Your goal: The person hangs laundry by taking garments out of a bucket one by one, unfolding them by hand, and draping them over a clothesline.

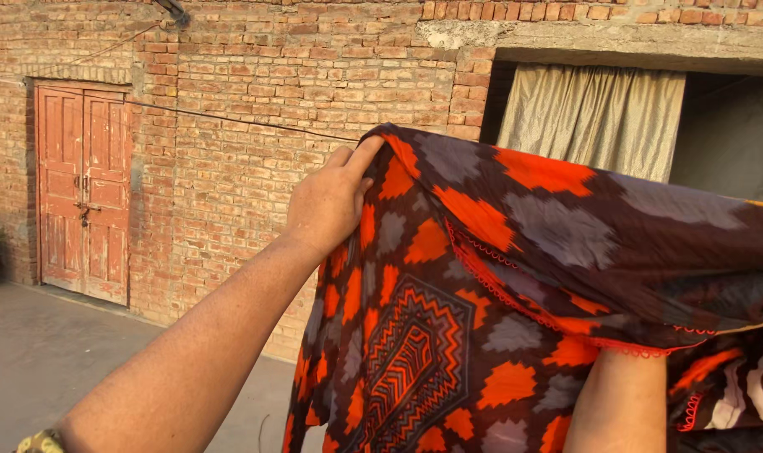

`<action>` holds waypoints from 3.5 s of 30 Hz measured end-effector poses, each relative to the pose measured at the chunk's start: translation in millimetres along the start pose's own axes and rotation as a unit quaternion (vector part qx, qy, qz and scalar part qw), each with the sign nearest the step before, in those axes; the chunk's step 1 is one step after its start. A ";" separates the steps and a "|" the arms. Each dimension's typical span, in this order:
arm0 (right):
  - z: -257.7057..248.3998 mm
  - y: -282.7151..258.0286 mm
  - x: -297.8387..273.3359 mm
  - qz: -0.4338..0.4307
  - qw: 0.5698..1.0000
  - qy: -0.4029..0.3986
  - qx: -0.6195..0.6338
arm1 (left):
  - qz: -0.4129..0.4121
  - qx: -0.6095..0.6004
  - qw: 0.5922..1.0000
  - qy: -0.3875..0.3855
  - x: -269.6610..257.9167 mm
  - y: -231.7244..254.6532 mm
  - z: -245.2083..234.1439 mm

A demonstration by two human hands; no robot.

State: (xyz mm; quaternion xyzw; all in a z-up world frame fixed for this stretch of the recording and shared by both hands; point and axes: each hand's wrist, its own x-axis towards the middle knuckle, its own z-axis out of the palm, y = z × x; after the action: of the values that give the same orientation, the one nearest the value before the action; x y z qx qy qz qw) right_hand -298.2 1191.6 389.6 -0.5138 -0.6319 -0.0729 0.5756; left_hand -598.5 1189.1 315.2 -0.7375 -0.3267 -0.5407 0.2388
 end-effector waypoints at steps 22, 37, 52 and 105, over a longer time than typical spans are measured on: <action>-10.2 89.4 118.8 -0.049 0.994 -0.053 0.086 | -0.089 0.061 0.991 -0.083 147.5 -179.4 261.5; 31.4 140.5 -37.4 -0.257 0.811 0.298 -0.434 | -0.224 -0.029 0.964 -0.142 145.1 -212.4 310.0; -15.7 136.4 -43.3 0.158 0.956 0.230 0.086 | -0.247 -0.091 0.959 -0.101 117.5 -282.3 319.1; -52.5 155.5 -75.3 -0.108 0.913 0.167 -0.357 | -0.092 -0.507 0.829 0.219 40.2 -249.3 279.0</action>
State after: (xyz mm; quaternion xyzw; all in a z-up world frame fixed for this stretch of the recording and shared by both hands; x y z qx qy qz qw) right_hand -164.3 1184.9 268.6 -0.5938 -0.5100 -0.4400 0.4401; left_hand -596.0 1562.6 269.3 -0.5835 -0.0121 -0.7974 -0.1536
